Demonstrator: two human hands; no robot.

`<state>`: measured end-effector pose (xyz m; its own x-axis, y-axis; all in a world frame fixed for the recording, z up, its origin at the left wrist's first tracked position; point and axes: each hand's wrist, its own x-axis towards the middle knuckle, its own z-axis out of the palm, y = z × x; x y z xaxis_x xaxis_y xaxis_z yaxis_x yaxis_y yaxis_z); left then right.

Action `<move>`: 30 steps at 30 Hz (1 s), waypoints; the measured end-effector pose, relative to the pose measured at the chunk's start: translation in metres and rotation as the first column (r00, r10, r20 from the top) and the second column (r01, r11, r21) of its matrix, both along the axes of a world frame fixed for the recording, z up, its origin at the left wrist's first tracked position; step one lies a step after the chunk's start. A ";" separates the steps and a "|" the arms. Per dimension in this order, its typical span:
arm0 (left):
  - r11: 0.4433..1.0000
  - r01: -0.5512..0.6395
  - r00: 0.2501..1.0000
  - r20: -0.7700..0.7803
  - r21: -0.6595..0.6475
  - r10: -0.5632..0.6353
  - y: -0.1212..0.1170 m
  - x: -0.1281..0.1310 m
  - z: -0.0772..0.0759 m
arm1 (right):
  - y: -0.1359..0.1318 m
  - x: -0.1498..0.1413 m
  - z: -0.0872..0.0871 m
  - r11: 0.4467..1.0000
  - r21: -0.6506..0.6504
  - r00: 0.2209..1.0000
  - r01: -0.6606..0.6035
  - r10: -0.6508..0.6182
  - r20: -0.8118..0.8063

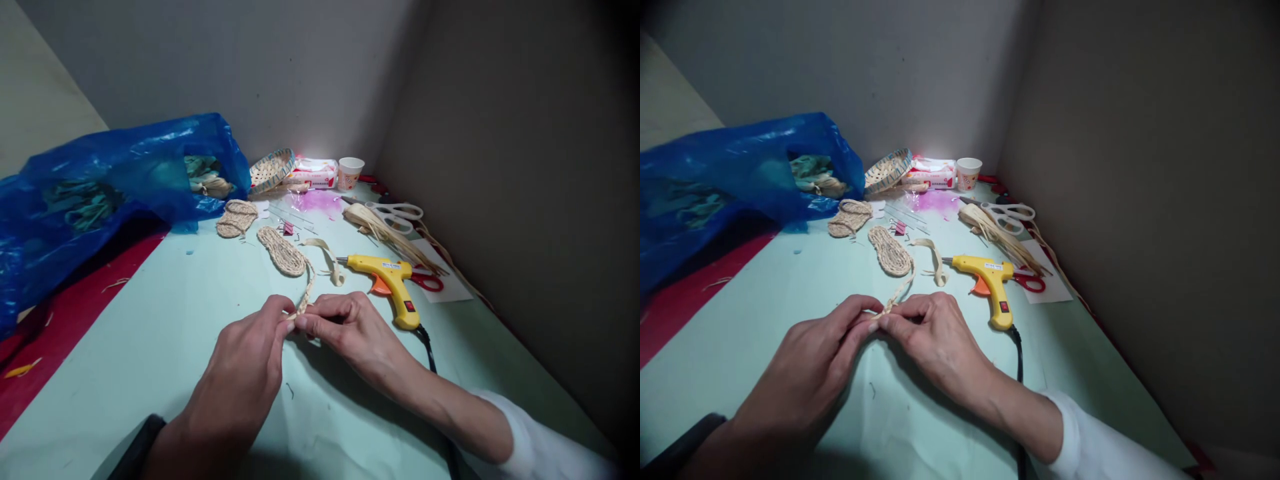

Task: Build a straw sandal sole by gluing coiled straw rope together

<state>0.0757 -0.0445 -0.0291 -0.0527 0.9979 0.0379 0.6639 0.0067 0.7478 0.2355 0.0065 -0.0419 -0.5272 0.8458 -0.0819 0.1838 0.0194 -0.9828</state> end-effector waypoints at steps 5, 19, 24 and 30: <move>0.999 0.045 0.998 -0.039 -0.026 -0.046 0.001 -0.008 0.001 | 0.001 0.002 -0.002 1.000 -0.017 1.000 0.014 -0.014 0.005; 0.990 0.117 0.992 0.050 -0.076 -0.113 0.014 -0.021 -0.002 | 0.013 0.007 -0.004 0.995 -0.093 0.999 0.031 -0.027 0.044; 0.992 0.124 0.990 -0.072 0.001 -0.124 0.003 -0.003 -0.003 | 0.012 0.005 -0.005 0.990 -0.131 0.998 0.052 -0.055 -0.017; 0.911 0.234 0.925 -0.365 0.341 -0.101 -0.005 0.013 -0.031 | 0.007 0.001 -0.007 0.966 -0.257 0.979 0.040 -0.090 -0.183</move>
